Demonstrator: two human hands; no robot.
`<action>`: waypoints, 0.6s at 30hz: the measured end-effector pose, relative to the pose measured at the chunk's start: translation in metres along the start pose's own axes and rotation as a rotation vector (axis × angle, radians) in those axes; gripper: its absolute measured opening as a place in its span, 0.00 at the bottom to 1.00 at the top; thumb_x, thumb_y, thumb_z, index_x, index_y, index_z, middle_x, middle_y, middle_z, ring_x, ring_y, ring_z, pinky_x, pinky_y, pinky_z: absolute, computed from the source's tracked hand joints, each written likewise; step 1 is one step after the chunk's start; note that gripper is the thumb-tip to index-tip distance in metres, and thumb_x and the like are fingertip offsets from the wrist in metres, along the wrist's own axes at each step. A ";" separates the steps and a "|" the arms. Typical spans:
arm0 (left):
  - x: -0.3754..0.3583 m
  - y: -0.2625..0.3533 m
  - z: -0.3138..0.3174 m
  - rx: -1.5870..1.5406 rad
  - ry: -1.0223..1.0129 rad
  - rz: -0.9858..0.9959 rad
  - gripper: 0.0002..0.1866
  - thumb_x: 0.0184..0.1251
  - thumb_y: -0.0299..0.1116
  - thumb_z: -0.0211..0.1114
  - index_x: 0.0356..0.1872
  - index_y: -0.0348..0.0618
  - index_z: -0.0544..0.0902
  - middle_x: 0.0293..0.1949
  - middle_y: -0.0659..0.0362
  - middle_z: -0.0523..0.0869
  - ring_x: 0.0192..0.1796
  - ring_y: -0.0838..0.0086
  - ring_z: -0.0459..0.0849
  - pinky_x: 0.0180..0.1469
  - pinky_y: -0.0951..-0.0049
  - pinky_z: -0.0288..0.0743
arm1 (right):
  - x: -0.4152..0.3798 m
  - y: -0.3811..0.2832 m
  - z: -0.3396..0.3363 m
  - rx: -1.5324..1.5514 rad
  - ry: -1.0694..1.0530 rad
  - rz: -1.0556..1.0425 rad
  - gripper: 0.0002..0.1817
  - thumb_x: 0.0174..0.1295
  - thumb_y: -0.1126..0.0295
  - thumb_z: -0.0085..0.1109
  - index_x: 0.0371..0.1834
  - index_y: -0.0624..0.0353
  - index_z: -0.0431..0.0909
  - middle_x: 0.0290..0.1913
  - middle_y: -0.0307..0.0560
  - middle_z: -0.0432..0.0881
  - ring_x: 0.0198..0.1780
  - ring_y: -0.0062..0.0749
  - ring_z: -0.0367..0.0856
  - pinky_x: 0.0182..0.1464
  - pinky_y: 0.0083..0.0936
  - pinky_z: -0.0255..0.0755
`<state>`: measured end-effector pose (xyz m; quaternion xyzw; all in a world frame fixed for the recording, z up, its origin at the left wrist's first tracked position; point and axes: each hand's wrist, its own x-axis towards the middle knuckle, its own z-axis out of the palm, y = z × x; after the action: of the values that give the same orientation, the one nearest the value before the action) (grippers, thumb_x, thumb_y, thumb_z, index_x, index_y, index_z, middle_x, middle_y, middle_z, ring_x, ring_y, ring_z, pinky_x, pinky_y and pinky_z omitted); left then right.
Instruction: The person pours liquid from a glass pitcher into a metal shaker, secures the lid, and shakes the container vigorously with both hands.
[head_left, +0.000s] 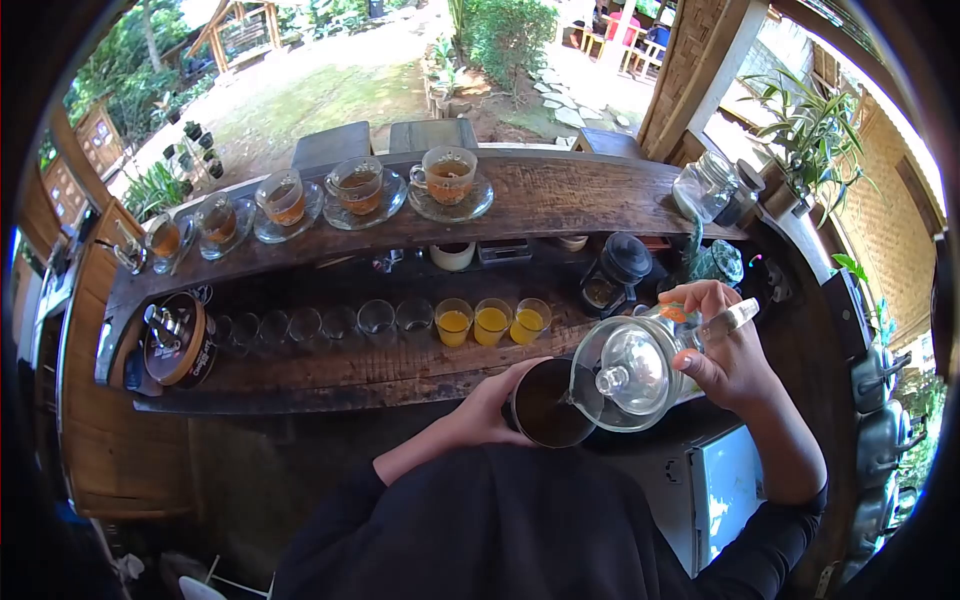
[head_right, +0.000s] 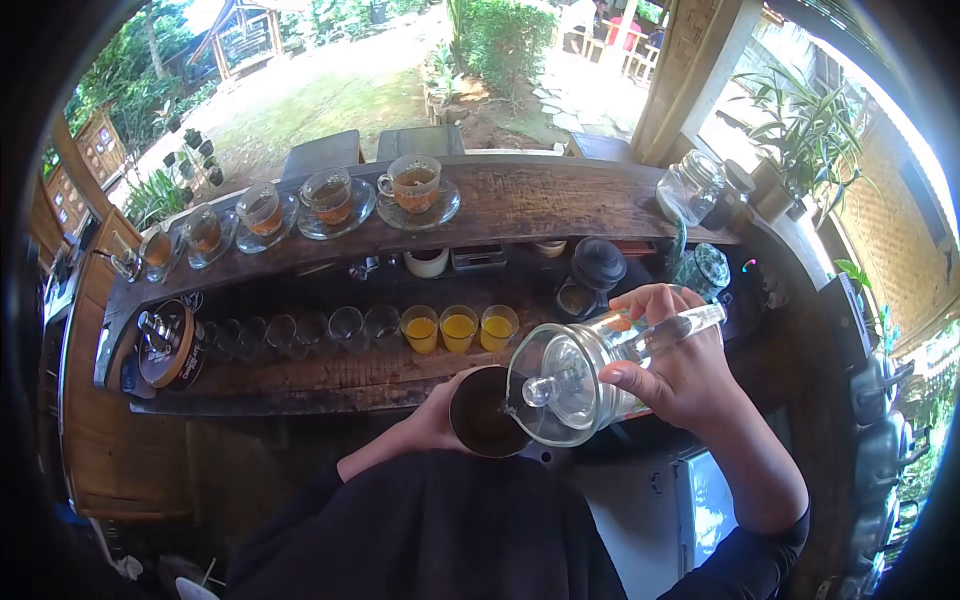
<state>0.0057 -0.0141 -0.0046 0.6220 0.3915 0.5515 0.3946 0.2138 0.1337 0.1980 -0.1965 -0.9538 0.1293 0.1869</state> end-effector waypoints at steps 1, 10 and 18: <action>0.000 0.000 0.000 0.019 -0.001 0.018 0.52 0.39 0.36 0.80 0.67 0.40 0.58 0.63 0.51 0.70 0.65 0.63 0.70 0.66 0.63 0.65 | 0.000 0.000 0.000 0.004 -0.002 -0.002 0.42 0.49 0.26 0.48 0.36 0.62 0.64 0.40 0.54 0.78 0.43 0.47 0.76 0.49 0.41 0.63; 0.004 -0.003 0.003 0.057 -0.006 0.040 0.52 0.39 0.36 0.80 0.68 0.40 0.58 0.63 0.51 0.70 0.65 0.63 0.71 0.66 0.64 0.65 | -0.005 0.007 -0.004 -0.006 -0.025 -0.005 0.43 0.49 0.26 0.49 0.39 0.62 0.65 0.39 0.53 0.77 0.42 0.46 0.75 0.50 0.40 0.62; 0.008 -0.002 0.009 0.080 -0.004 0.028 0.53 0.38 0.36 0.80 0.67 0.40 0.59 0.62 0.50 0.71 0.64 0.61 0.71 0.65 0.63 0.65 | -0.013 0.017 -0.005 0.012 -0.026 -0.012 0.43 0.49 0.26 0.48 0.39 0.63 0.65 0.40 0.52 0.77 0.41 0.46 0.74 0.50 0.40 0.62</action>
<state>0.0155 -0.0061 -0.0044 0.6436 0.4038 0.5397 0.3627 0.2319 0.1440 0.1929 -0.1878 -0.9566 0.1363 0.1763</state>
